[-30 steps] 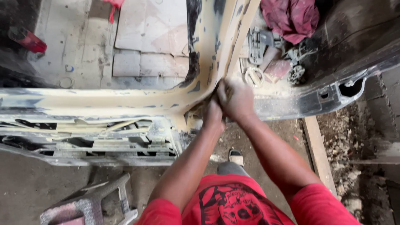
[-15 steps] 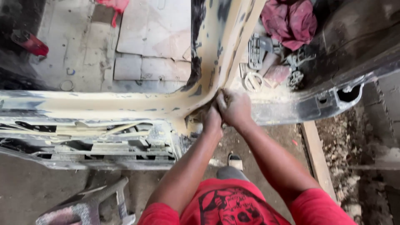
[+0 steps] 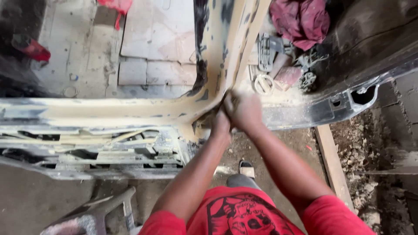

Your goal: The person sands the surface of a car bumper with a sanding block, focusing on the edges and corners. They use both hands to hold and maneuver the block across the bodywork, applying pressure to smooth the surface.

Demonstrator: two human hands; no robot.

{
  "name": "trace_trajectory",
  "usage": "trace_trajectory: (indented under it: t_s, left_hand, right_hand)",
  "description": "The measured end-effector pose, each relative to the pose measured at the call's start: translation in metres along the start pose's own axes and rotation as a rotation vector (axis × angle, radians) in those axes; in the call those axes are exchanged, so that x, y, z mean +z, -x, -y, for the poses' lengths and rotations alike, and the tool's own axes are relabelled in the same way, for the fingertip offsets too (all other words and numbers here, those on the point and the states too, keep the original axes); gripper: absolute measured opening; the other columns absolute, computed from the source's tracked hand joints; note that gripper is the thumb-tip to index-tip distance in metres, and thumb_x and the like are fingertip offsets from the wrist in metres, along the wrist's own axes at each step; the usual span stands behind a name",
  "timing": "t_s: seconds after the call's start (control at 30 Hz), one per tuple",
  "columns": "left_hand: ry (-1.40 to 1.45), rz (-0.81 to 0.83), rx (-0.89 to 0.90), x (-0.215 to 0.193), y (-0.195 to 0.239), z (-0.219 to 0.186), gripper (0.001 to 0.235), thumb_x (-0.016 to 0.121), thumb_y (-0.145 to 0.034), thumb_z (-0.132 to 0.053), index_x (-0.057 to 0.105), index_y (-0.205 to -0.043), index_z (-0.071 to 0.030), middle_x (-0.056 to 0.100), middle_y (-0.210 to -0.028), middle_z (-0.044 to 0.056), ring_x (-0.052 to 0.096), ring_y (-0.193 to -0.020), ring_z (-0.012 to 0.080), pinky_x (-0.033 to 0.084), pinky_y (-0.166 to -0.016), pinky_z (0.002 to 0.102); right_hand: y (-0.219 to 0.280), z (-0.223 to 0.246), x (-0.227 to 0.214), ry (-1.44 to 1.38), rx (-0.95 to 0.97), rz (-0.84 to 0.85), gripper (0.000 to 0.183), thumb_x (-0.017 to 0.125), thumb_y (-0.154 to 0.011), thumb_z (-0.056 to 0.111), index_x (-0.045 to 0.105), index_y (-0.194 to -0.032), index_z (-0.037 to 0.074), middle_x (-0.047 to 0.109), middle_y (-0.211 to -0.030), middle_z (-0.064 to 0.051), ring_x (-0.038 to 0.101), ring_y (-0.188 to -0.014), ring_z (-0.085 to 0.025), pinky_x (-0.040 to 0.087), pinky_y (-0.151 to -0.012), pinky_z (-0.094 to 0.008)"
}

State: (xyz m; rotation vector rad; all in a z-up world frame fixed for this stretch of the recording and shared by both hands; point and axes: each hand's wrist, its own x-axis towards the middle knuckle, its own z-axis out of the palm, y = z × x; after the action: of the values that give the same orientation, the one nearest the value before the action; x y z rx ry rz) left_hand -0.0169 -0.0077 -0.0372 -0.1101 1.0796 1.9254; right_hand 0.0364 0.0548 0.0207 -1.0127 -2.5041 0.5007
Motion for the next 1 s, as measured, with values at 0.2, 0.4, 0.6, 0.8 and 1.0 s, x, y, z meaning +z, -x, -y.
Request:
trace_trajectory:
  t_s: [0.2, 0.4, 0.6, 0.8, 1.0]
  left_hand:
    - [-0.869, -0.044, 0.023, -0.047, 0.033, 0.006, 0.037, 0.055, -0.103, -0.027, 0.061, -0.129, -0.001, 0.072, -0.109, 0.017, 0.068, -0.087, 0.0263, 0.055, -0.069, 0.035]
    - [-1.380, 0.106, 0.994, -0.030, 0.069, -0.014, 0.085, 0.091, -0.067, -0.020, 0.051, -0.138, 0.004, 0.062, -0.120, 0.022, 0.060, -0.111, 0.0369, 0.046, -0.102, 0.047]
    - [-1.497, 0.114, 1.173, -0.043, 0.037, -0.013, 0.058, 0.076, -0.081, -0.009, 0.061, -0.136, -0.001, 0.065, -0.122, 0.015, 0.065, -0.116, 0.0317, 0.053, -0.106, 0.040]
    - [-1.458, 0.053, 1.260, -0.048, 0.014, -0.013, 0.015, 0.067, -0.105, -0.016, 0.068, -0.112, -0.003, 0.068, -0.106, 0.011, 0.070, -0.092, 0.0248, 0.057, -0.085, 0.036]
    - [-1.551, -0.133, 1.558, -0.006, 0.015, -0.036, 0.011, 0.068, -0.099, -0.021, 0.065, -0.095, -0.011, 0.062, -0.089, 0.004, 0.062, -0.073, 0.0198, 0.044, -0.068, 0.038]
  right_hand:
    - [0.021, 0.000, -0.024, -0.216, 0.198, 0.164, 0.027, 0.062, -0.096, 0.031, 0.077, -0.099, 0.009, 0.074, -0.074, -0.017, 0.072, -0.059, -0.031, 0.057, -0.061, -0.040]
    - [0.042, -0.008, -0.014, -0.356, 0.084, 0.097, 0.027, 0.063, -0.096, 0.029, 0.075, -0.095, 0.005, 0.072, -0.073, -0.014, 0.072, -0.061, -0.025, 0.057, -0.062, -0.038]
    - [0.037, -0.006, -0.027, -0.363, -0.048, 0.179, 0.031, 0.070, -0.089, 0.033, 0.070, -0.090, 0.002, 0.069, -0.070, -0.013, 0.067, -0.061, -0.022, 0.055, -0.061, -0.039]
    - [0.027, -0.056, -0.009, -0.786, 0.110, 0.256, 0.024, 0.063, -0.094, 0.027, 0.066, -0.101, 0.004, 0.067, -0.077, -0.007, 0.065, -0.064, -0.017, 0.057, -0.061, -0.033]
    - [-0.014, -0.048, -0.011, -0.711, 0.093, 0.157, 0.019, 0.065, -0.092, 0.016, 0.066, -0.109, 0.006, 0.066, -0.104, -0.005, 0.064, -0.079, -0.011, 0.058, -0.070, -0.029]
